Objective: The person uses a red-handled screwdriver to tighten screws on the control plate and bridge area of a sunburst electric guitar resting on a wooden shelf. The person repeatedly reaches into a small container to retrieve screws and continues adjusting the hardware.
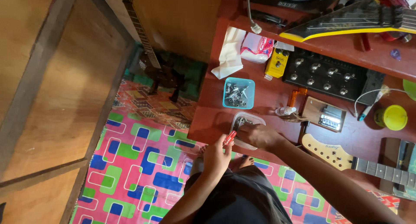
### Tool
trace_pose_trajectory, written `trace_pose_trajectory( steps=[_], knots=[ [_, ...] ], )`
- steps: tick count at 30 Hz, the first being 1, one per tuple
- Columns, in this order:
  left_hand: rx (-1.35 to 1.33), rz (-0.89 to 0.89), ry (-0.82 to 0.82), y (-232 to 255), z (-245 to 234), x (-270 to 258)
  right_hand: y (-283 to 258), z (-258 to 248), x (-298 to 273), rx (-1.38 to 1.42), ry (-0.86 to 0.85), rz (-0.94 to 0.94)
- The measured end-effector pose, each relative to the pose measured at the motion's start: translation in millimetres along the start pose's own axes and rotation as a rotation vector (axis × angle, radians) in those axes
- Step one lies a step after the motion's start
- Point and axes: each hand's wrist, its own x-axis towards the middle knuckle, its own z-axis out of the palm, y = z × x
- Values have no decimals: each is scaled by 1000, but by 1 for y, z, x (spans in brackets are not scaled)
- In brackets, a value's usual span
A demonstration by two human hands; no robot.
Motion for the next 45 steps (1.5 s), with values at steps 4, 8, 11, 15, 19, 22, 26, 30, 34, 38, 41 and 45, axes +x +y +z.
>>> trace_pose_trajectory(
  steps=[4, 8, 11, 15, 19, 22, 26, 30, 34, 38, 41, 45],
  knots=[
    [11, 16, -5, 3, -1, 1, -24, -63, 23, -96, -16, 79],
    [-20, 19, -31, 21, -20, -3, -13, -32, 1, -87, 23, 198],
    [-44, 26, -47, 30, -28, -3, -15, -37, -8, 40, 40, 319],
    [-2, 39, -5, 20, -16, -3, -22, -54, -8, 167, 80, 445],
    [78, 62, 39, 12, -5, -4, -23, -69, -5, 218, 88, 430],
    [197, 65, 90, 10, -4, -5, -32, -76, -4, 388, 207, 554],
    [103, 117, 145, 23, -17, -11, -33, -71, -10, 618, 385, 644],
    [-158, 158, 170, 65, -24, -15, -50, -101, -18, 894, 450, 876],
    [-256, 68, 119, 103, 16, -4, -72, -111, -43, 1090, 706, 915],
    [-486, 37, 32, 185, 46, -13, -84, -116, -95, 954, 915, 1103],
    [-534, 88, -54, 249, 90, -35, -97, -139, -161, 1018, 1156, 1120],
    [-505, 53, -195, 318, 196, -71, -105, -149, -281, 889, 1360, 1278]
  ],
)
